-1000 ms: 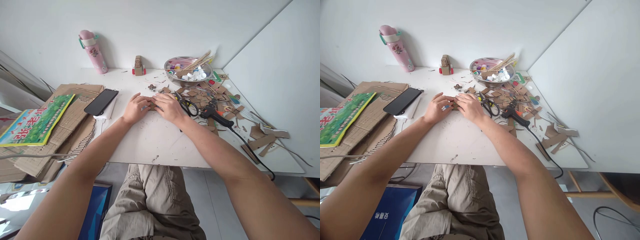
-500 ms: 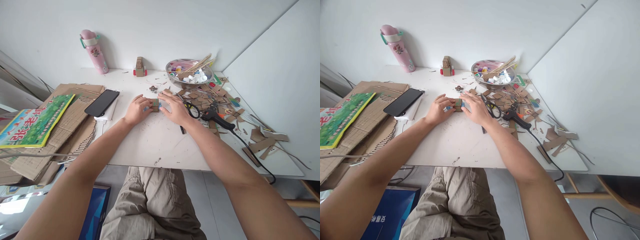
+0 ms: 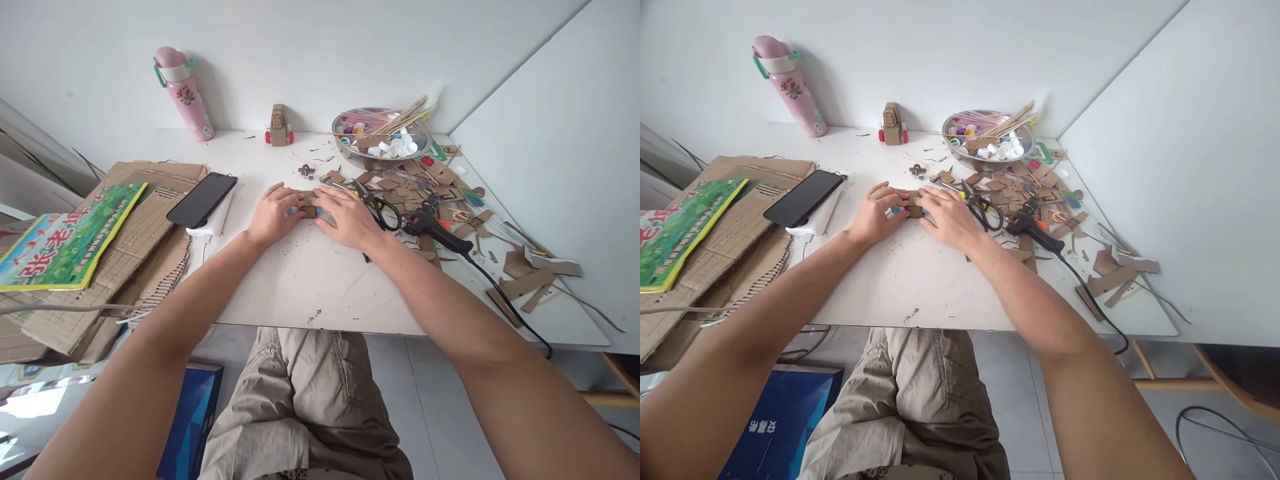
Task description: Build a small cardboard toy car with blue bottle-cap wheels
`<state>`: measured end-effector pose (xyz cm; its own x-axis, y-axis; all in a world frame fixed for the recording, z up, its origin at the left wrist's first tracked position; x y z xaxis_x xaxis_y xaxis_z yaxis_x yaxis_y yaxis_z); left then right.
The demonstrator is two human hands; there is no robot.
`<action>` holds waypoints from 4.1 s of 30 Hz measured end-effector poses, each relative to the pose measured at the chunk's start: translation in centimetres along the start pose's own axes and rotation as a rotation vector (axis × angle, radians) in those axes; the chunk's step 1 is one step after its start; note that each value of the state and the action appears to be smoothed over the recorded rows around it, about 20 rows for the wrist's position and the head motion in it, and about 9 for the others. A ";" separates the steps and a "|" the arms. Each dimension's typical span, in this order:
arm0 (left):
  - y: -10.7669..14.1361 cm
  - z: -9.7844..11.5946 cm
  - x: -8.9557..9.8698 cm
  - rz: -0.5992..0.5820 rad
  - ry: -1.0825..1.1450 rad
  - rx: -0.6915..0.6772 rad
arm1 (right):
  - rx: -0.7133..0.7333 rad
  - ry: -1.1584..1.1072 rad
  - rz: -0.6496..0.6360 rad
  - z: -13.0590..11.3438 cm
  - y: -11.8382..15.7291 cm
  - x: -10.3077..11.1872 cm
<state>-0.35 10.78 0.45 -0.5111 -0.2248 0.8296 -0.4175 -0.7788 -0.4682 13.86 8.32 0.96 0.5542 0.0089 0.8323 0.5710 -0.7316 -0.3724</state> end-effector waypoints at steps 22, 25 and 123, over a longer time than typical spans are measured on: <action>0.3 0.8 -0.1 -0.039 -0.109 -0.065 | 0.001 0.065 0.144 0.4 -0.8 0.8; 0.2 1.1 -0.1 -0.040 -0.120 -0.095 | 0.003 0.105 0.174 0.2 -0.8 0.9; -1.2 -0.3 -0.9 -0.109 0.128 -0.027 | -0.100 -0.023 0.122 1.7 -0.1 1.4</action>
<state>0.42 12.05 0.13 -0.5527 -0.0618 0.8311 -0.4950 -0.7780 -0.3870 15.67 9.59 1.48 0.6304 -0.0694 0.7732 0.4358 -0.7926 -0.4265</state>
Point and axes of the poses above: each hand's wrist, its own y-axis away from the middle knuckle, its own x-axis out of the back of the hand, z = x × y, the point moved 10 cm from there along -y, towards the middle knuckle, and after that the axes turned 9 degrees about -y, right-handed, at the moved point
